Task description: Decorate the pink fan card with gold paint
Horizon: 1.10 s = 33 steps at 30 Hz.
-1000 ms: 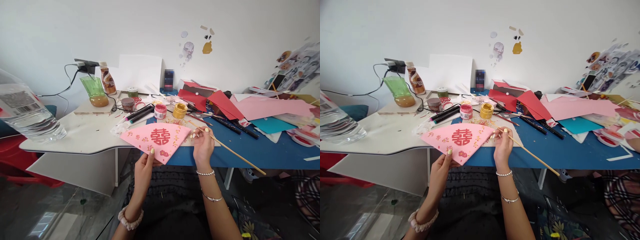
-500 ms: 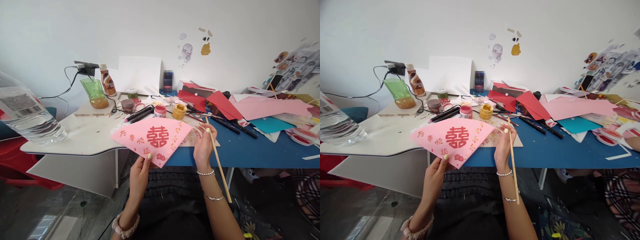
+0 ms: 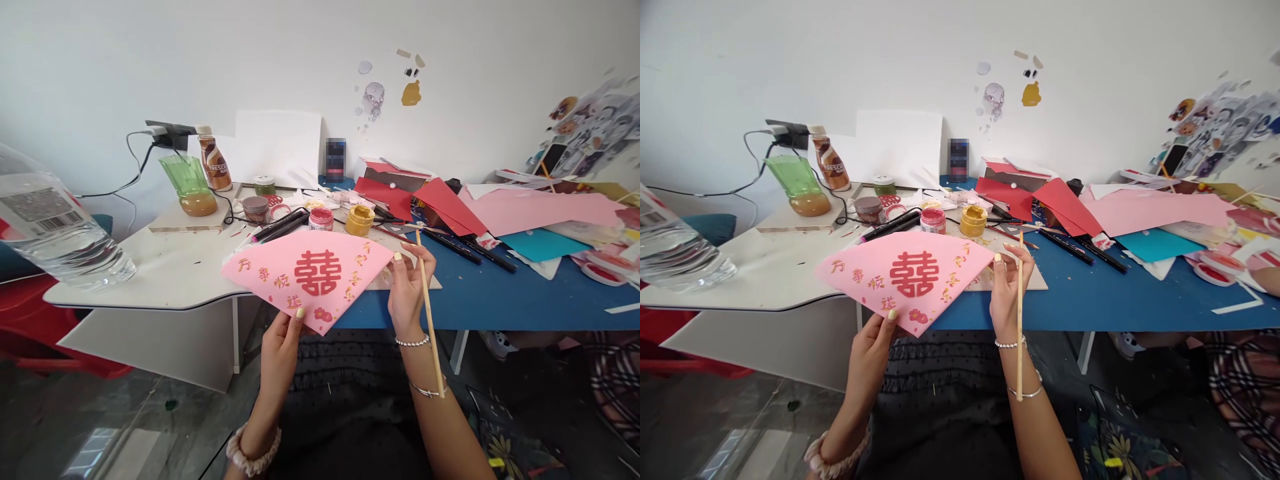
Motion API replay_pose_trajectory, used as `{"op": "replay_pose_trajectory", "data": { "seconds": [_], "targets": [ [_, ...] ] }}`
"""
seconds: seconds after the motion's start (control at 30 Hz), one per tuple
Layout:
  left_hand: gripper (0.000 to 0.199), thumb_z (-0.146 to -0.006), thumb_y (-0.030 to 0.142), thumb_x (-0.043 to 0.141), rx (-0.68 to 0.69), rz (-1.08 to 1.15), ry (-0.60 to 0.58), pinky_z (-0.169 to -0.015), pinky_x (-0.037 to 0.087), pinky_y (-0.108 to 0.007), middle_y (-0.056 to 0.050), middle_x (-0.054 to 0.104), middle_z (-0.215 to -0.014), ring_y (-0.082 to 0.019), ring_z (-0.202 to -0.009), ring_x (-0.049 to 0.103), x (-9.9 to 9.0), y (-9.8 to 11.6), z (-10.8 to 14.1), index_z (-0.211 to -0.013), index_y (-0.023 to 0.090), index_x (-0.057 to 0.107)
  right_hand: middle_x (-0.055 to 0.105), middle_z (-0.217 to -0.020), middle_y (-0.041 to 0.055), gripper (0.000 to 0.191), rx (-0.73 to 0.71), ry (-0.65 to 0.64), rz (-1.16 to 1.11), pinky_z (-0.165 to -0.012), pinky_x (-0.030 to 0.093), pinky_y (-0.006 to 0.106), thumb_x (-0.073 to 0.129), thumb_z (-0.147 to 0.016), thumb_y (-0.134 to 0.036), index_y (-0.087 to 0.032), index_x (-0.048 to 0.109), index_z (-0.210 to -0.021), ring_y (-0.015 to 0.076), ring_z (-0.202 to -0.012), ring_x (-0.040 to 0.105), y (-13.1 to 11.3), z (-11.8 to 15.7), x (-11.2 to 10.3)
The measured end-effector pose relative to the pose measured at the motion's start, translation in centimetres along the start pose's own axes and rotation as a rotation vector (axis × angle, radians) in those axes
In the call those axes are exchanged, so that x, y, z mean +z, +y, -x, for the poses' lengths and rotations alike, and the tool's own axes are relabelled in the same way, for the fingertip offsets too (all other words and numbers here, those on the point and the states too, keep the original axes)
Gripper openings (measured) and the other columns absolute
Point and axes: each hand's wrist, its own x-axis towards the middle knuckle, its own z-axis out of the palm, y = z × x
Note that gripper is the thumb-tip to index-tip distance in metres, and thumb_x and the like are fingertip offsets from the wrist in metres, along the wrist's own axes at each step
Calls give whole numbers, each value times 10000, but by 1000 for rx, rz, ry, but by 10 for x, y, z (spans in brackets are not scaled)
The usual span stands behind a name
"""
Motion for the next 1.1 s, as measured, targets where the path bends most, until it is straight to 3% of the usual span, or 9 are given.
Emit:
{"op": "replay_pose_trajectory", "data": {
  "seconds": [0.23,0.43,0.63,0.83,1.1],
  "targets": [
    [339,-699,460,642,-51,171,-52,-650,502,-224,-13,667,-784,-135,-699,593,6,1,2,-881,174,614,475,-1097,13,252,3,-1,-37,-729,469,274,579,-769,-274,-255,459,-990,101,-842,529,0,1,0],
    [332,-712,444,639,-37,115,-37,-678,492,-211,-5,678,-770,-128,-704,599,6,-4,4,-909,179,617,482,-1099,16,179,57,67,-77,-702,459,263,525,-801,-310,-239,483,-960,95,-798,543,-5,2,3],
    [366,-717,460,624,-24,79,74,-769,476,-250,-41,686,-953,-191,-891,615,-3,-7,6,-967,194,622,607,-885,6,203,107,106,-238,-643,461,258,393,-862,-396,-225,478,-932,96,-693,576,-7,-1,6],
    [380,-702,487,624,-11,37,159,-735,486,-269,-50,690,-898,-193,-819,624,-9,-3,5,-926,180,626,648,-739,-2,255,112,86,-308,-629,462,272,357,-873,-411,-203,503,-868,102,-615,584,-9,-3,6],
    [388,-719,467,615,-21,84,78,-773,470,-277,-56,676,-963,-207,-883,606,-1,-3,5,-977,177,599,579,-677,-27,223,101,106,-268,-581,427,235,425,-850,-415,-203,497,-844,85,-591,530,-9,-4,3]
  ]
}}
